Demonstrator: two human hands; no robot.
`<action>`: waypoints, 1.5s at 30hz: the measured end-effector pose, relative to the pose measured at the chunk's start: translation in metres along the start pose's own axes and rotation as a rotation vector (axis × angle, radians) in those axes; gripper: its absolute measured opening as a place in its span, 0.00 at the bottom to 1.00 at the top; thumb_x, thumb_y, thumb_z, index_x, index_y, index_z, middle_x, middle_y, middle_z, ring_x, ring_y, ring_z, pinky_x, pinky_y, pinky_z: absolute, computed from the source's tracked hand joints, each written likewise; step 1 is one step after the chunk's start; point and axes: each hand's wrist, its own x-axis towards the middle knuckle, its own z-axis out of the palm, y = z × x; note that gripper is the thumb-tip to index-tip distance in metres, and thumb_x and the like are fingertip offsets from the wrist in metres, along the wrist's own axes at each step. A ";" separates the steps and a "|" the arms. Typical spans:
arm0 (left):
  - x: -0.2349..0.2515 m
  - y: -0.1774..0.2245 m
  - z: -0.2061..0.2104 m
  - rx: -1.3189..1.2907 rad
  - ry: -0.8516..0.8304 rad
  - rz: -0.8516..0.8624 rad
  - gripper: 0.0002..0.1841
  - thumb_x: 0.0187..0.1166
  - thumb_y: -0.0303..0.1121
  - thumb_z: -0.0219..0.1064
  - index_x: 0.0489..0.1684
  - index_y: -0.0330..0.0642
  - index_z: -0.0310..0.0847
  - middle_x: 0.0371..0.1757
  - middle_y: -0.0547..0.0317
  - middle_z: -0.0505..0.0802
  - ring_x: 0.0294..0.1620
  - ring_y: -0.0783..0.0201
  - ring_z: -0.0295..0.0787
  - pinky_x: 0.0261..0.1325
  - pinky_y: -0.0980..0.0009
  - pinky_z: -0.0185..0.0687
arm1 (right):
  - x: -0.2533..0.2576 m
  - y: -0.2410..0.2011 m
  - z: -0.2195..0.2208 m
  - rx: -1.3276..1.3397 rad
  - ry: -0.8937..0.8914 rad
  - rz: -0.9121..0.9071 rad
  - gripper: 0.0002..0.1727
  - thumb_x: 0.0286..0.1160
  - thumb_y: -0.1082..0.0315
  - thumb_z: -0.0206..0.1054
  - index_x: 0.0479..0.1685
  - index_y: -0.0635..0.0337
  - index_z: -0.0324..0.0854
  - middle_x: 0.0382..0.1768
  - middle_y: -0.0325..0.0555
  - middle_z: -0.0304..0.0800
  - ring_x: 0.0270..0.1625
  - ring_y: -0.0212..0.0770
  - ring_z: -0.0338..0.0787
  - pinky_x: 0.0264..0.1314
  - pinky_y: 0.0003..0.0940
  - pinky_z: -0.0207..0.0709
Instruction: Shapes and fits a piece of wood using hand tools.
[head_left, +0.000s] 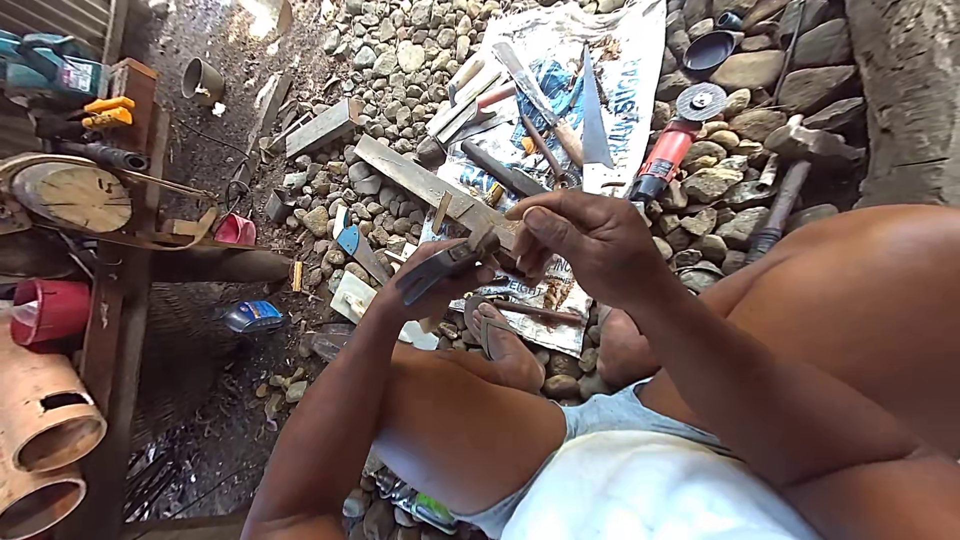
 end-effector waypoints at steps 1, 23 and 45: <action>0.001 -0.004 -0.002 -0.106 -0.010 0.007 0.10 0.83 0.36 0.68 0.50 0.39 0.86 0.24 0.63 0.83 0.17 0.74 0.73 0.20 0.79 0.71 | 0.000 -0.001 0.000 -0.009 0.003 -0.004 0.14 0.93 0.67 0.56 0.59 0.65 0.86 0.34 0.45 0.94 0.30 0.39 0.95 0.33 0.35 0.95; 0.009 -0.017 -0.012 -0.004 0.276 -0.094 0.12 0.85 0.42 0.66 0.46 0.43 0.84 0.23 0.65 0.83 0.19 0.70 0.76 0.24 0.72 0.76 | 0.001 0.018 0.007 -0.230 -0.014 0.024 0.12 0.90 0.67 0.60 0.59 0.59 0.88 0.35 0.37 0.94 0.32 0.31 0.94 0.36 0.29 0.94; 0.003 0.019 0.018 1.041 0.271 -0.022 0.28 0.65 0.28 0.80 0.68 0.31 0.81 0.47 0.43 0.92 0.49 0.46 0.92 0.56 0.50 0.88 | 0.006 0.020 -0.013 -0.437 -0.071 -0.134 0.08 0.82 0.69 0.71 0.52 0.59 0.90 0.42 0.38 0.96 0.38 0.27 0.95 0.44 0.26 0.94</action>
